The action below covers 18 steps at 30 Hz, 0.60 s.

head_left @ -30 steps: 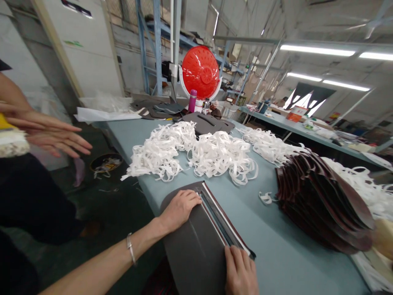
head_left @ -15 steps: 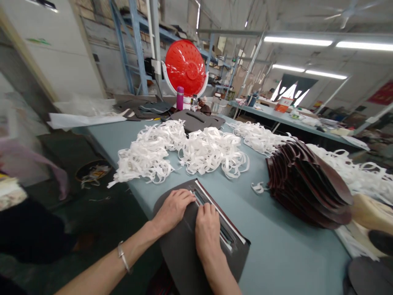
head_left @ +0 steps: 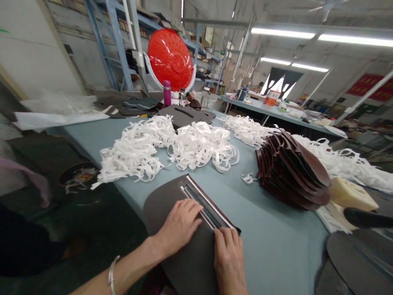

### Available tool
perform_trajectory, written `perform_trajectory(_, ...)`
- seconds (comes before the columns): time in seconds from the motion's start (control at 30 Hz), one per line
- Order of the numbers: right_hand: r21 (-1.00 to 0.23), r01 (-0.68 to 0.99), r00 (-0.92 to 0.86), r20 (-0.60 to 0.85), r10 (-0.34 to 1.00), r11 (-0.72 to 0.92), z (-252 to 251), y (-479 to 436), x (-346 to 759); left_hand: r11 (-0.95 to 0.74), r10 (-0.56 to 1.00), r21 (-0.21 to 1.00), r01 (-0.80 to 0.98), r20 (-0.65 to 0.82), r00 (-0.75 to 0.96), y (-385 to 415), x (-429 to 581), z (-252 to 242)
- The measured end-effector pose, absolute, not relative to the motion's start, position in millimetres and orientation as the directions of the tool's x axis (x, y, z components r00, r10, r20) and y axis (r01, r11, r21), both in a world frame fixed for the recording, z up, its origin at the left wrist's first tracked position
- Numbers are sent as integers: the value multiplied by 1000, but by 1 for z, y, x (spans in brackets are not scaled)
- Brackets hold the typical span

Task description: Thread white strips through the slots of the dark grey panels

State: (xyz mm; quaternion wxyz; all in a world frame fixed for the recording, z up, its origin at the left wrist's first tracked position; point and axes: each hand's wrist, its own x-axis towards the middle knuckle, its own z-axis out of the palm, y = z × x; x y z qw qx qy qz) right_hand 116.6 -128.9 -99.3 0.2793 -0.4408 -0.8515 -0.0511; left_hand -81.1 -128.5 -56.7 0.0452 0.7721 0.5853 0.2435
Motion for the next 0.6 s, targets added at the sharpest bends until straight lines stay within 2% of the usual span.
perform_trajectory(0.1, -161, 776, -470, 497, 729, 609, -100, -129, 119, -381, 914, 375, 845, 288, 284, -147, -47, -58)
perform_trajectory(0.3, -148, 744, -518, 488, 702, 652, -102, -128, 125, -392, 911, 370, 842, 285, 299, -145, -46, -63)
perform_trajectory(0.37, -121, 735, -541, 488, 685, 667, -107, -125, 128, -361, 918, 359, 861, 302, 258, -135, -64, -62)
perform_trajectory(0.5, -58, 748, -531, 544, 649, 661, -118, -119, 132, -153, 923, 321, 935, 384, 20, -111, -116, -64)
perform_trajectory(0.6, 10, 739, -551, 584, 596, 674, -122, -115, 134, -143, 924, 283, 949, 381, 25, -100, -144, -68)
